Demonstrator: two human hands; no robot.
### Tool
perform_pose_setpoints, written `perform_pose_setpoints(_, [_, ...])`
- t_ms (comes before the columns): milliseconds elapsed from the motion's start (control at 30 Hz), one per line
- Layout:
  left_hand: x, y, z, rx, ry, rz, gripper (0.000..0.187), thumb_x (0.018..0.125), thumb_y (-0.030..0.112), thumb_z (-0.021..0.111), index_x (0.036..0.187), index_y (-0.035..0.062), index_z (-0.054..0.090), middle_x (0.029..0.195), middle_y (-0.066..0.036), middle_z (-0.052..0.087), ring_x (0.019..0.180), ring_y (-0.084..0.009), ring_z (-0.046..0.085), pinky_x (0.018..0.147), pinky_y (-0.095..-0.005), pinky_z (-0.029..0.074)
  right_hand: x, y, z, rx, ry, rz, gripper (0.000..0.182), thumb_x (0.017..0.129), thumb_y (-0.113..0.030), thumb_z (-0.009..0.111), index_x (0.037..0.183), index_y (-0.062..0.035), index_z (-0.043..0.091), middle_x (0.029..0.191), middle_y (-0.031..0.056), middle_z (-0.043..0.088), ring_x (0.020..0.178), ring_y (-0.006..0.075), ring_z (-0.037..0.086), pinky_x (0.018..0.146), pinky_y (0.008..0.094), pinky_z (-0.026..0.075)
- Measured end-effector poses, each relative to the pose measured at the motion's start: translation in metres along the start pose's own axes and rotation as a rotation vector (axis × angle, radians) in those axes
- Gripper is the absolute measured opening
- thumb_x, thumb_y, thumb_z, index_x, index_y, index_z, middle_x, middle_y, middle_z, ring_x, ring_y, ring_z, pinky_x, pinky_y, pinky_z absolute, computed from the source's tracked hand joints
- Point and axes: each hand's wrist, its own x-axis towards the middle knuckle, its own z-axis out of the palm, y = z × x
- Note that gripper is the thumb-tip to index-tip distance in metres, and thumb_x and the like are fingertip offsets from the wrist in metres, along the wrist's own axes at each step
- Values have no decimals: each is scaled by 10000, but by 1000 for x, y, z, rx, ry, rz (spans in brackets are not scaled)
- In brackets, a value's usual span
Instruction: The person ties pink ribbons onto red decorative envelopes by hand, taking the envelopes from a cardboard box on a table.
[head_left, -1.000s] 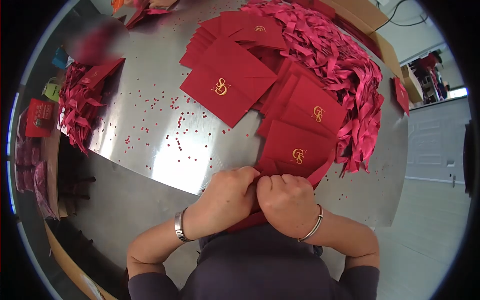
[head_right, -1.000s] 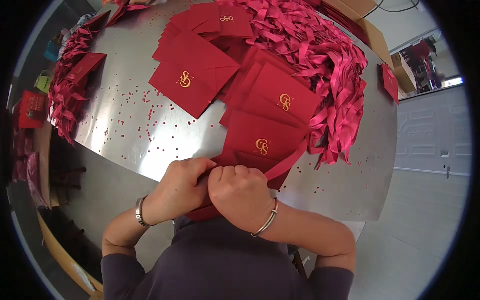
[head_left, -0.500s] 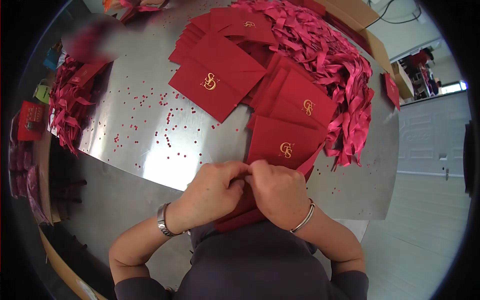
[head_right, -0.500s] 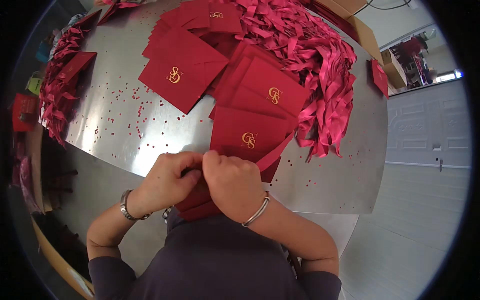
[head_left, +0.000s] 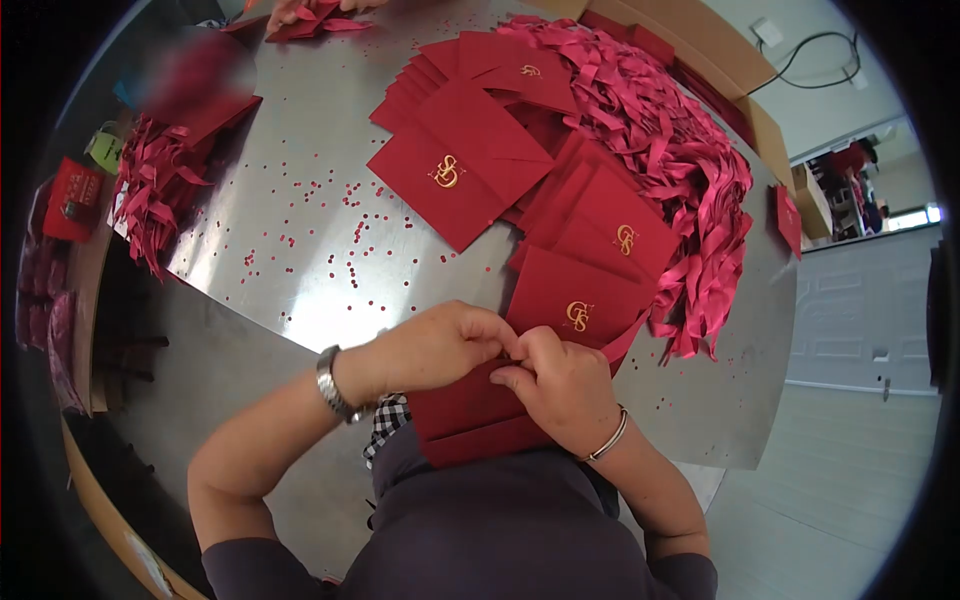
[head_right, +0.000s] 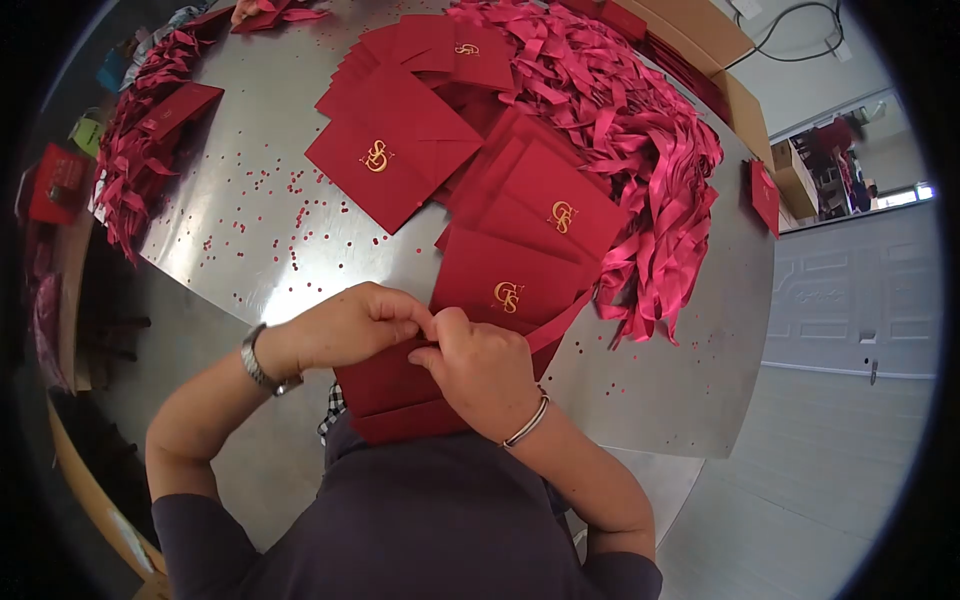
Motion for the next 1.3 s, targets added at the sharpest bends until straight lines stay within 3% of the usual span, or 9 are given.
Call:
perform_pose_setpoints(167, [10, 21, -16, 223, -251, -132, 149, 878, 98, 588, 968, 35, 688, 906, -137, 695, 842, -263, 662, 777, -344, 504, -5, 4, 2, 72, -1, -12, 332, 748, -290, 767, 857, -85, 531, 655, 68, 633, 583, 249, 647, 510, 346, 498])
perform_pose_setpoints(267, [6, 12, -5, 391, -126, 99, 114, 859, 92, 600, 907, 11, 664, 850, -169, 672, 816, -331, 646, 740, -378, 508, -6, 7, 3, 109, 19, -13, 340, 762, -302, 754, 907, -89, 531, 651, 67, 634, 594, 257, 653, 516, 361, 499])
perform_pose_setpoints(367, [0, 3, -3, 609, 311, 194, 113, 871, 86, 587, 881, -27, 591, 769, -170, 645, 685, -323, 642, 625, -375, 517, -7, 16, 9, 111, -25, 11, 381, 774, -316, 741, 985, -86, 520, 654, 72, 638, 609, 270, 659, 527, 381, 502])
perform_pose_setpoints(467, [-8, -4, -21, -120, 722, -277, 140, 932, 98, 523, 917, -34, 563, 692, -92, 609, 547, -145, 617, 493, -298, 499, -6, 20, 8, 42, -191, 153, 474, 744, -296, 769, 1092, -89, 522, 799, 86, 695, 723, 282, 681, 615, 384, 520])
perform_pose_setpoints(633, [-34, -17, -17, 681, 915, 78, 395, 839, 73, 621, 1221, 43, 525, 963, -153, 609, 722, -281, 644, 640, -369, 522, -4, 18, 4, 14, -244, 127, 487, 762, -271, 748, 1150, -93, 512, 774, 91, 683, 701, 288, 675, 603, 399, 514])
perform_pose_setpoints(767, [-52, -17, -9, 653, 359, 116, 243, 762, 107, 704, 999, 78, 660, 990, -96, 605, 942, -298, 584, 772, -392, 497, -7, 17, 1, 24, -225, 96, 522, 766, -262, 742, 1199, -96, 501, 754, 90, 672, 677, 287, 668, 583, 392, 505])
perform_pose_setpoints(967, [-60, -21, -9, 316, 330, 48, 183, 772, 26, 705, 941, 67, 652, 903, -50, 591, 810, -187, 579, 697, -303, 488, -42, 34, -50, 26, -99, -101, 472, 773, -196, 733, 1192, -83, 548, 676, 80, 631, 586, 247, 631, 522, 342, 473])
perform_pose_setpoints(1133, [-60, -23, 4, -93, 294, 14, 157, 831, -10, 661, 971, 59, 643, 860, -1, 592, 717, -78, 564, 618, -241, 477, -95, 59, -89, 652, -271, 249, 394, 721, -46, 752, 1105, -31, 666, 696, 57, 644, 562, 158, 589, 508, 268, 423])
perform_pose_setpoints(1300, [-57, -11, 2, -207, 337, -292, 135, 874, -3, 611, 1002, 35, 634, 829, 16, 626, 650, -38, 562, 526, -196, 470, -119, 70, -60, 1412, -196, -86, 461, 652, -17, 795, 1080, 75, 652, 763, 142, 640, 672, 207, 621, 562, 289, 450])
